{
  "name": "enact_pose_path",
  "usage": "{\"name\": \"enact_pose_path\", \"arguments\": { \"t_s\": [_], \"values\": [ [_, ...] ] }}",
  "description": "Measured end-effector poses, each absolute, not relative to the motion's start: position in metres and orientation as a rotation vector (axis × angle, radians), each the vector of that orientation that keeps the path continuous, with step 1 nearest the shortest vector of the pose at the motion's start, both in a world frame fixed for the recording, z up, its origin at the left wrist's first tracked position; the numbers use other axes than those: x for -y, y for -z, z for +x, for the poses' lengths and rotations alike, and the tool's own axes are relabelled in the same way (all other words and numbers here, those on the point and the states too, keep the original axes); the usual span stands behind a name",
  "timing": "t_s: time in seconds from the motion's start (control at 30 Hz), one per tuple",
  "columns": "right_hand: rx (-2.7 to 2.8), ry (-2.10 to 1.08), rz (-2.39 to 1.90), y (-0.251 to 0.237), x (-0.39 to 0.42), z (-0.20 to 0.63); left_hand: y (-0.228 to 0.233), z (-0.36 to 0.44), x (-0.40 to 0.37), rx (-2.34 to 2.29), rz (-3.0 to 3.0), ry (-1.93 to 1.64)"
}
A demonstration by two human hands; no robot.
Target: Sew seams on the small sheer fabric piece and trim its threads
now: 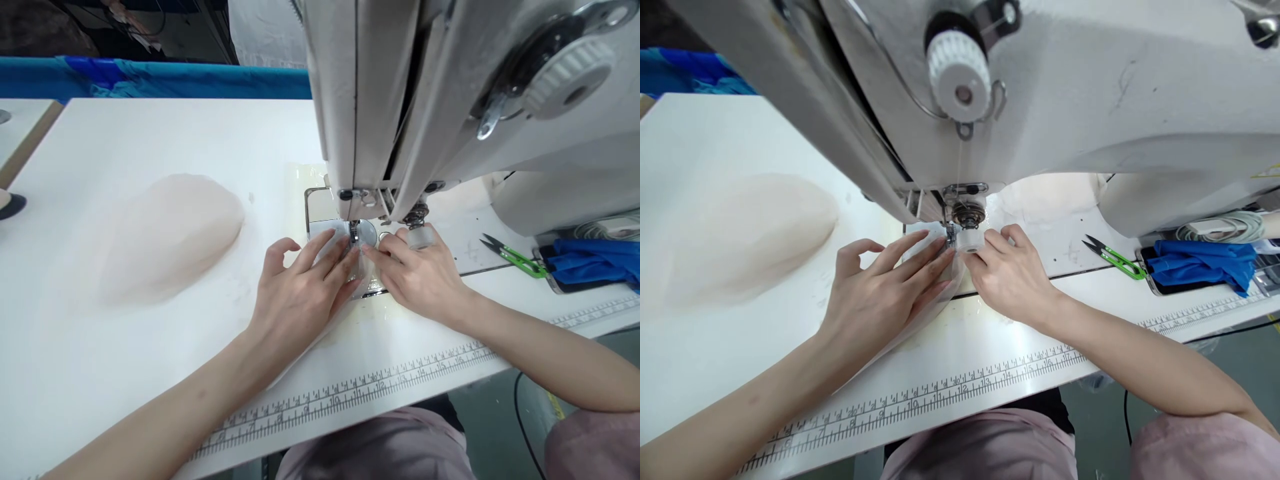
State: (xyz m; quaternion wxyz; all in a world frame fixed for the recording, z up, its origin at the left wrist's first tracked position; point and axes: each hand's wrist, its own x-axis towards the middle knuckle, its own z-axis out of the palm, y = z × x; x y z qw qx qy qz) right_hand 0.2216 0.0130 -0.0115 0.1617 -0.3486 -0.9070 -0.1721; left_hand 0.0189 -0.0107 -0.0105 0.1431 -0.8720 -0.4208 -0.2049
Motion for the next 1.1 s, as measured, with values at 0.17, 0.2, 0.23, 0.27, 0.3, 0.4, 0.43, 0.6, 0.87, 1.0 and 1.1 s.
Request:
{"name": "enact_pose_path", "arguments": {
  "t_s": [0.17,0.2,0.23,0.27,0.3,0.4,0.43,0.6,0.87,1.0,1.1],
  "values": [
    [2.566,0.533,-0.978,0.012,-0.013,0.221,0.010,0.020,0.011,1.217,-2.510,0.599],
    [2.563,0.539,-0.978,0.011,-0.013,0.221,0.010,0.020,0.011,1.217,-2.509,0.596],
    [2.559,0.545,-0.978,0.011,-0.014,0.221,0.010,0.020,0.010,1.216,-2.506,0.590],
    [2.555,0.549,-0.978,0.011,-0.014,0.221,0.010,0.020,0.010,1.214,-2.500,0.584],
    [2.550,0.552,-0.978,0.011,-0.014,0.221,0.010,0.020,0.010,1.210,-2.492,0.577],
    [2.544,0.564,-0.984,0.012,-0.015,0.220,0.011,0.019,0.008,1.201,-2.475,0.562],
    [2.542,0.569,-0.985,0.012,-0.015,0.219,0.012,0.019,0.007,1.199,-2.470,0.564],
    [2.542,0.578,-0.995,0.013,-0.016,0.219,0.014,0.017,0.005,1.216,-2.501,0.558],
    [2.555,0.303,-0.755,0.010,-0.017,0.223,-0.016,0.014,0.023,1.356,-2.846,0.605],
    [2.501,0.237,-0.661,0.011,-0.018,0.224,-0.019,0.014,0.028,1.404,-2.909,0.315],
    [2.430,0.172,-0.679,0.012,-0.020,0.226,-0.010,0.016,0.019,1.478,-2.848,0.396]
  ]
}}
